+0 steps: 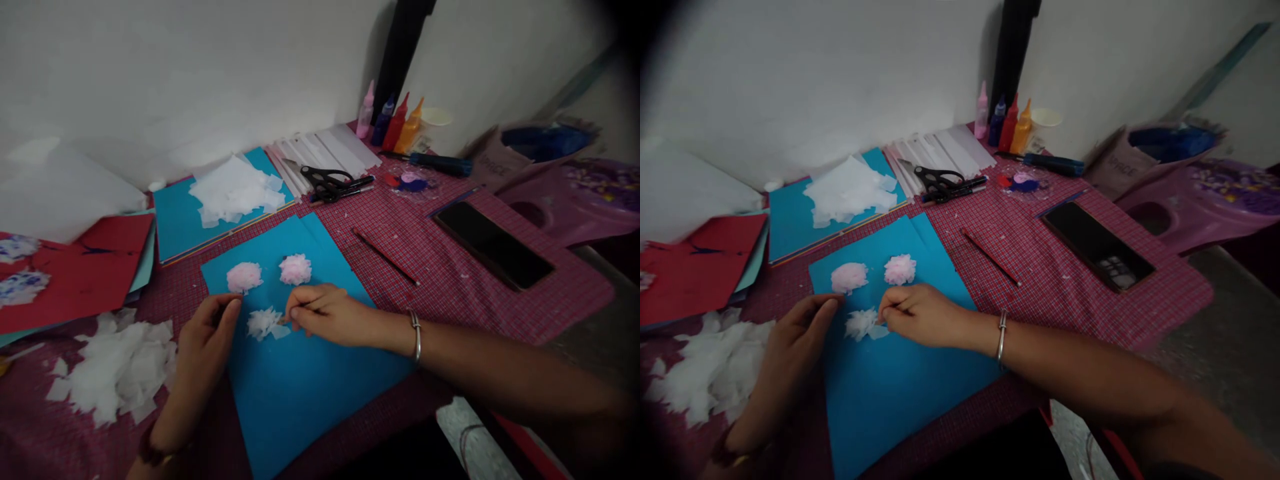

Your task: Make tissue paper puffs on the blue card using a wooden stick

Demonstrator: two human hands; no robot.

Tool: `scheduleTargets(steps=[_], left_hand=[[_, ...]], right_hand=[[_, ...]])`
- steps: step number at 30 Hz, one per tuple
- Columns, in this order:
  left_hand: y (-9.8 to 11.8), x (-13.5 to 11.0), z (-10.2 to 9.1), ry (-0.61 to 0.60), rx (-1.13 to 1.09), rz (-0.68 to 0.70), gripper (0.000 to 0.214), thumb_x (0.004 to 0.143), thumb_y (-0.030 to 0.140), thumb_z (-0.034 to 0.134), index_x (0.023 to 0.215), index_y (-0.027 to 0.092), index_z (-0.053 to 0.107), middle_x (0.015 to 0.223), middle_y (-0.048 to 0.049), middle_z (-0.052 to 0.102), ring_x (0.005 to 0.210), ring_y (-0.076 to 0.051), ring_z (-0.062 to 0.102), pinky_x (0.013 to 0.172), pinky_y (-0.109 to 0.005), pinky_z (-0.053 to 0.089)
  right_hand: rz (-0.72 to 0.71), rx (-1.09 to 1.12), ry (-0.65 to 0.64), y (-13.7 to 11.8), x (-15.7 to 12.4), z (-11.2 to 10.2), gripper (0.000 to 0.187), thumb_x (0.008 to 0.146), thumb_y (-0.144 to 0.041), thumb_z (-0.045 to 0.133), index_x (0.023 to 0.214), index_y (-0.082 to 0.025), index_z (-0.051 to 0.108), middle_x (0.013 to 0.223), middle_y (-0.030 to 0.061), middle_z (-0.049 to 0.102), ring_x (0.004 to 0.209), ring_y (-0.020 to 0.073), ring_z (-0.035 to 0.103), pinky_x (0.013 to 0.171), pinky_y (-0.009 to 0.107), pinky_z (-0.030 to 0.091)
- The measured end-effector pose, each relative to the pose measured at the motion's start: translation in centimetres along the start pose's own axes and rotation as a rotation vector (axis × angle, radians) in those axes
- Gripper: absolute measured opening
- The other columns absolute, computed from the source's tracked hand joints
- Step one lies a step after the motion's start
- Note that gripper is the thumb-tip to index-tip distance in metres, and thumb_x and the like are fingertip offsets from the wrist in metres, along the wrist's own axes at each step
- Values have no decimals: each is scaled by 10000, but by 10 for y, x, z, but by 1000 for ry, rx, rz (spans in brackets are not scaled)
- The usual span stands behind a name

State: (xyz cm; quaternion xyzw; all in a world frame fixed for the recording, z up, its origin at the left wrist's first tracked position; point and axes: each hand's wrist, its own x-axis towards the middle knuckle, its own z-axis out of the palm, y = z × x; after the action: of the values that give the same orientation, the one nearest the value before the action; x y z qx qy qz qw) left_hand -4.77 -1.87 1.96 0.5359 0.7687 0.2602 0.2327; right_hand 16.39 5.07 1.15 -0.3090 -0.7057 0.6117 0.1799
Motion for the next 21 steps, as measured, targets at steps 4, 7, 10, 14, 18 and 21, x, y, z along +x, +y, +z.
scheduleTargets(steps=[4,7,10,14,18,21], left_hand=[[-8,1,9,52,-7,12,244,866,418,479,921,214,601,861,5,638,816,-188,588,720,-261,429],[-8,1,12,56,-4,30,222,859,399,491,885,210,606,871,2,636,822,-185,580,733,-261,421],[-9,2,10,44,-20,37,216,853,398,496,872,212,604,861,2,631,807,-181,580,720,-262,422],[-13,3,11,33,-26,50,208,840,400,513,859,212,601,845,3,622,793,-180,574,706,-261,419],[-18,5,15,39,-93,82,201,837,389,517,852,207,600,819,4,608,777,-173,566,692,-255,415],[-17,8,14,49,-162,78,204,820,383,528,823,195,608,786,5,598,751,-167,557,683,-253,413]], right_hand=[[-3,-5,-7,3,1,2,167,833,-137,448,803,-159,611,743,4,640,547,80,529,480,183,393],[-17,-25,-13,5,3,5,176,851,-154,444,811,-164,615,771,3,646,550,75,530,488,184,394],[-35,-28,-8,5,4,6,174,849,-149,448,813,-168,617,790,2,650,562,77,535,505,190,405],[-6,72,-9,0,3,3,148,836,-130,459,788,-161,595,763,5,640,571,82,544,512,192,422],[79,210,34,-4,3,-6,134,826,-116,451,748,-159,551,695,0,620,555,79,544,487,179,405],[129,269,52,-2,4,-10,124,820,-142,441,742,-159,536,641,-3,604,506,81,527,434,178,358]])
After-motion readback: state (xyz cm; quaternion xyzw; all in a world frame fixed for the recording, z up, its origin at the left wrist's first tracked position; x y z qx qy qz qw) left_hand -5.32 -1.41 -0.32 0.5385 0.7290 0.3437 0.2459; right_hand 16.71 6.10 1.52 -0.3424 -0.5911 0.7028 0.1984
